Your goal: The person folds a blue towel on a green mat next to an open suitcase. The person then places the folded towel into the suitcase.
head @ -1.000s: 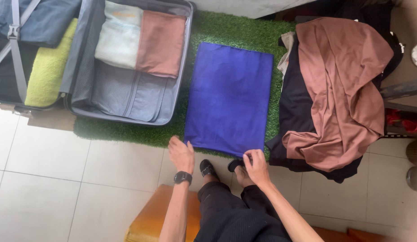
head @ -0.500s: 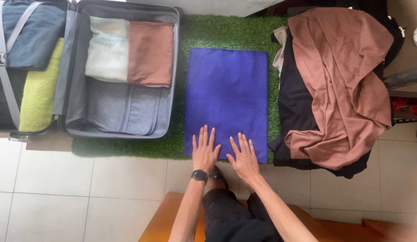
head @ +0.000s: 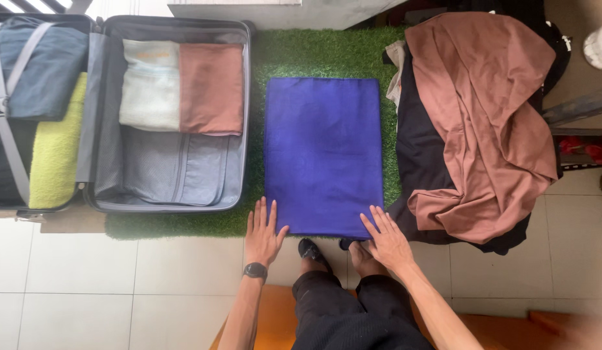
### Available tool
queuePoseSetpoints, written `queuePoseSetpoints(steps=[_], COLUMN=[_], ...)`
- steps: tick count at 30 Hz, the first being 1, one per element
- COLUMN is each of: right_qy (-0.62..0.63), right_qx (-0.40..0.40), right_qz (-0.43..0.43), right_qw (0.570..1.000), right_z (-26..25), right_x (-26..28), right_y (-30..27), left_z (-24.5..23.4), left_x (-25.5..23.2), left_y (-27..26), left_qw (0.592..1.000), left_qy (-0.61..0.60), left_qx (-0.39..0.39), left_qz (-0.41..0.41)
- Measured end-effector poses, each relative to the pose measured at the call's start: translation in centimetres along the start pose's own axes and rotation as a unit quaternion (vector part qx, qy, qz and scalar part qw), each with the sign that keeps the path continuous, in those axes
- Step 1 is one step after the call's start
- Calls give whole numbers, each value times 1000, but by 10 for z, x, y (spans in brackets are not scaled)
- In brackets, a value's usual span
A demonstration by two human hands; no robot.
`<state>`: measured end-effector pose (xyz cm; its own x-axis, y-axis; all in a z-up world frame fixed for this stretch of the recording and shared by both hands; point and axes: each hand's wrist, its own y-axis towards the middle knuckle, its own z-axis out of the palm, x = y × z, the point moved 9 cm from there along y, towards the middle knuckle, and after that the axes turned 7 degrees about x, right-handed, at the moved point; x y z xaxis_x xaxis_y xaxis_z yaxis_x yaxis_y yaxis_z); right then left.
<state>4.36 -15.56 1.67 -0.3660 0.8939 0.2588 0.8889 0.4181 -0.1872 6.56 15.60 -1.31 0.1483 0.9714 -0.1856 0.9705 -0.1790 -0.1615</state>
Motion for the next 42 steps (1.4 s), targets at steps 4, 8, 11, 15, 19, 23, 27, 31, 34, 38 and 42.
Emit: queuePoseSetpoints(steps=[4,8,11,15,19,23,27,31,34,38,42], right_qy=[10,63,60,33,4,-7,1,22,31,44,64], right_qx=[-4,-47,-88,-98,-95,-95,-112,-128,-123,-120,-107], right_qz=[-1,7,-7,-25,-38,-61,-84,-93,-90,-88,-70], right_qw=[1000,997,994,994,995,994,990,987,988,988,990], right_z=[-7,-16,-23,-17,-14,-20,-31,-39,-41,-42,-43], right_x=[-2,1,3,2,0,2,-1,-2,0,8,9], right_y=[-7,-13,-17,-16,-13,-14,-20,-24,-28,-31,-37], left_z=[0,10,-11,-16,-22,-18,-26,-20,-20,-18,-25], left_x=[19,26,0,-34,-46,-37,-28,-22,-18,-11,-9], left_y=[-13,-39,-51,-44,-16,-5,-8,-8,-9,-11,-19], left_qw=[996,979,996,980,978,979,974,973,973,971,973], left_qy=[66,161,50,128,114,99,78,72,66,92,74], left_qx=[63,119,-16,-26,-29,29,24,60,39,44,40], left_qz=[-2,-19,75,148,173,174,212,212,217,217,217])
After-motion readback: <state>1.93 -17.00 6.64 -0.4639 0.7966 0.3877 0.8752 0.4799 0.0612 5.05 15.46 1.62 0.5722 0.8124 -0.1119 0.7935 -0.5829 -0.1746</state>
